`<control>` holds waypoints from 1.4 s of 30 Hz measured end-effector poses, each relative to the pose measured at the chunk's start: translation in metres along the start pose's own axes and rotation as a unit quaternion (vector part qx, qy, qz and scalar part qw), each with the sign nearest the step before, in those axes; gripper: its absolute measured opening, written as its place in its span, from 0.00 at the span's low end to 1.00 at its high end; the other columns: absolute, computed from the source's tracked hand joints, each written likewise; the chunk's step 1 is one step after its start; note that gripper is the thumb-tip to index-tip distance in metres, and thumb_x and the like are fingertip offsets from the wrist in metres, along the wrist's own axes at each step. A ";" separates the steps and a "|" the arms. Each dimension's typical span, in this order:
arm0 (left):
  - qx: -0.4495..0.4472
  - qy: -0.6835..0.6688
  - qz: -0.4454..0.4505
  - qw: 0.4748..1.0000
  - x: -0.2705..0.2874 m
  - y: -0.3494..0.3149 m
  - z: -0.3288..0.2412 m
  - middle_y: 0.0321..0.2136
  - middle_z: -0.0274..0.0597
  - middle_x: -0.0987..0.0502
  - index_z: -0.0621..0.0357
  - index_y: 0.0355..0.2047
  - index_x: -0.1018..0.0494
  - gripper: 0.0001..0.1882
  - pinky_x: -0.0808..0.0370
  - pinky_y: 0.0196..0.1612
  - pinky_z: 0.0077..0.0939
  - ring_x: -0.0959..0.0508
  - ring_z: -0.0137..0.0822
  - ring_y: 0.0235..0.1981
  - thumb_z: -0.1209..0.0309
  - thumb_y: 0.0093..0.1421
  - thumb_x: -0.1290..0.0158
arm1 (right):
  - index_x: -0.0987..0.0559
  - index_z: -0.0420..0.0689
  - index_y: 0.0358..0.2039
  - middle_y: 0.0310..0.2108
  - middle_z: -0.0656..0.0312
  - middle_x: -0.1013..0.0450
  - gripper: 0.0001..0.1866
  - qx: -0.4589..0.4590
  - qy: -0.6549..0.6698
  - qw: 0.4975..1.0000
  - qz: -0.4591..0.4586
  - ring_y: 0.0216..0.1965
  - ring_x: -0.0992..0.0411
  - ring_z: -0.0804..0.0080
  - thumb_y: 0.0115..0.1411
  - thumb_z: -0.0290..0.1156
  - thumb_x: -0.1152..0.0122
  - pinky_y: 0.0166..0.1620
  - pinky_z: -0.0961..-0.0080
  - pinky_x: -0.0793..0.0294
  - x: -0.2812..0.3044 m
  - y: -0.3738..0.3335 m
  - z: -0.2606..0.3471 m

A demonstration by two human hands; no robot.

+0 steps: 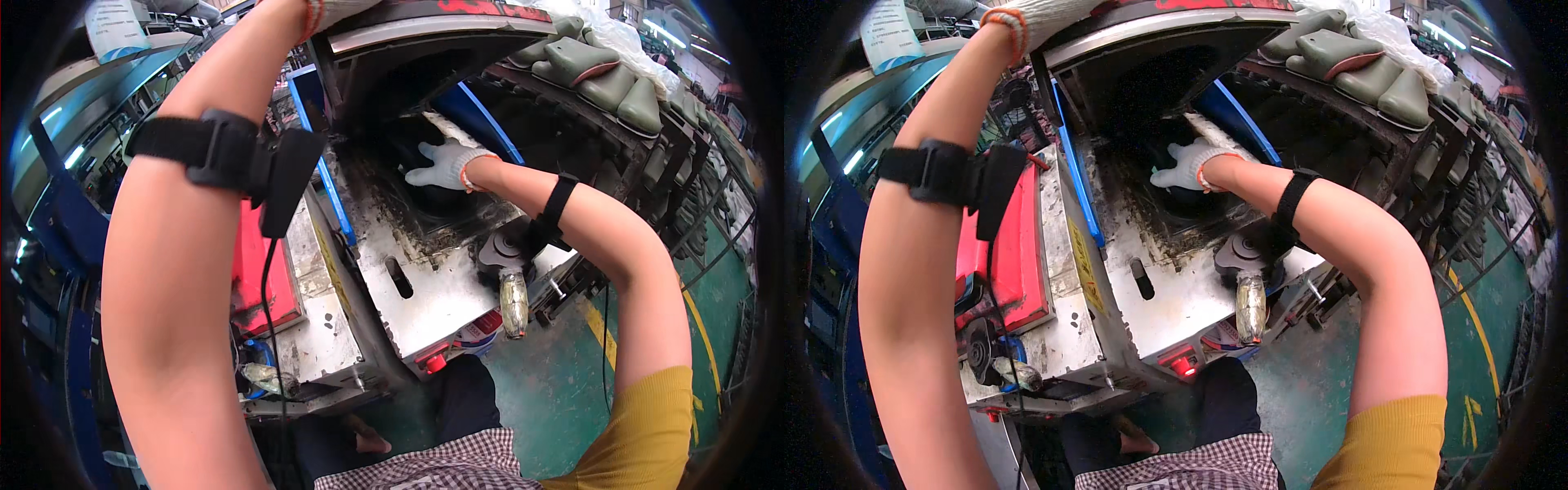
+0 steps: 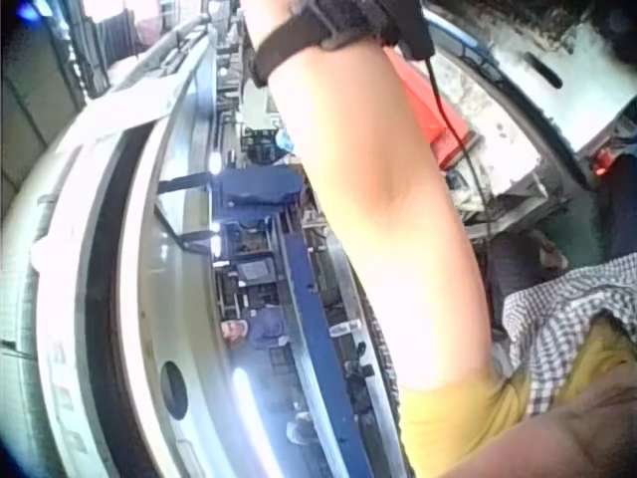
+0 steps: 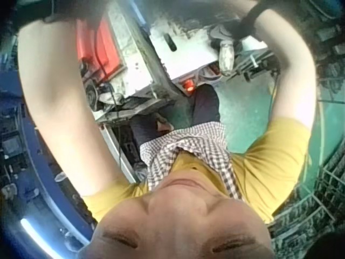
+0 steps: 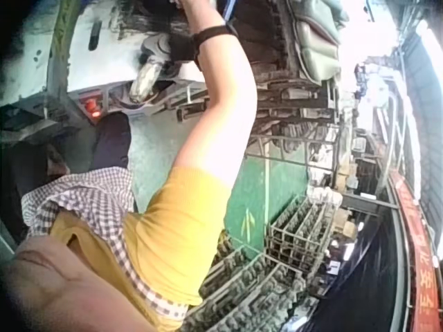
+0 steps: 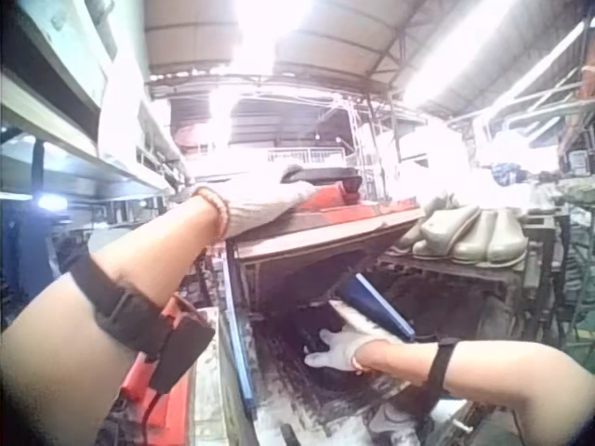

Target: Processing shoe parts using a specialized heating or pressing machine on a manufacturing line.

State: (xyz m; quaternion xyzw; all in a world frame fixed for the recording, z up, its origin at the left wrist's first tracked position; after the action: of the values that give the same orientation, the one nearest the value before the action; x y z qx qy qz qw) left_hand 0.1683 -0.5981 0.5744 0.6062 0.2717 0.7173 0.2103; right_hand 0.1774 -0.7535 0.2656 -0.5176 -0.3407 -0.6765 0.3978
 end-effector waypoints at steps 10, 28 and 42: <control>0.082 -0.115 -0.023 0.990 -0.067 -0.042 -0.024 0.57 0.58 0.25 0.65 0.58 0.28 0.29 0.32 0.64 0.42 0.26 0.54 0.61 0.54 0.66 0.47 | 0.22 0.40 0.58 0.54 0.46 0.25 0.30 0.169 0.066 0.982 -0.056 0.57 0.28 0.48 0.64 0.50 0.41 0.61 0.60 0.30 0.056 -0.209 0.040; -0.003 -0.071 -0.214 0.974 -0.179 -0.207 -0.099 0.48 0.47 0.28 0.53 0.48 0.30 0.20 0.38 0.64 0.53 0.31 0.53 0.59 0.74 0.53 0.47 | 0.23 0.46 0.38 0.41 0.54 0.23 0.18 0.314 0.013 0.872 -0.374 0.50 0.22 0.45 0.44 0.16 0.41 0.48 0.56 0.19 0.007 -0.314 0.043; 0.092 -0.105 -0.158 0.977 -0.159 -0.214 -0.100 0.49 0.49 0.26 0.56 0.49 0.28 0.23 0.38 0.65 0.51 0.32 0.55 0.61 0.74 0.50 0.45 | 0.20 0.45 0.52 0.54 0.51 0.25 0.18 0.147 0.010 0.905 -0.399 0.61 0.30 0.50 0.62 0.28 0.38 0.65 0.57 0.33 0.046 -0.190 0.021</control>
State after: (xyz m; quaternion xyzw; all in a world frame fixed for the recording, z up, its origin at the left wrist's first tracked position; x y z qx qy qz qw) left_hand 0.0926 -0.5482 0.3043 0.6445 0.4052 0.5790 0.2919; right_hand 0.0109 -0.6582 0.3054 -0.2671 -0.6101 -0.7264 0.1697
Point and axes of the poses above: each hand's wrist, its own y-axis towards the middle knuckle, its own x-axis out of the back of the hand, z = x × y, the point moved 8 cm from there along y, towards the middle knuckle
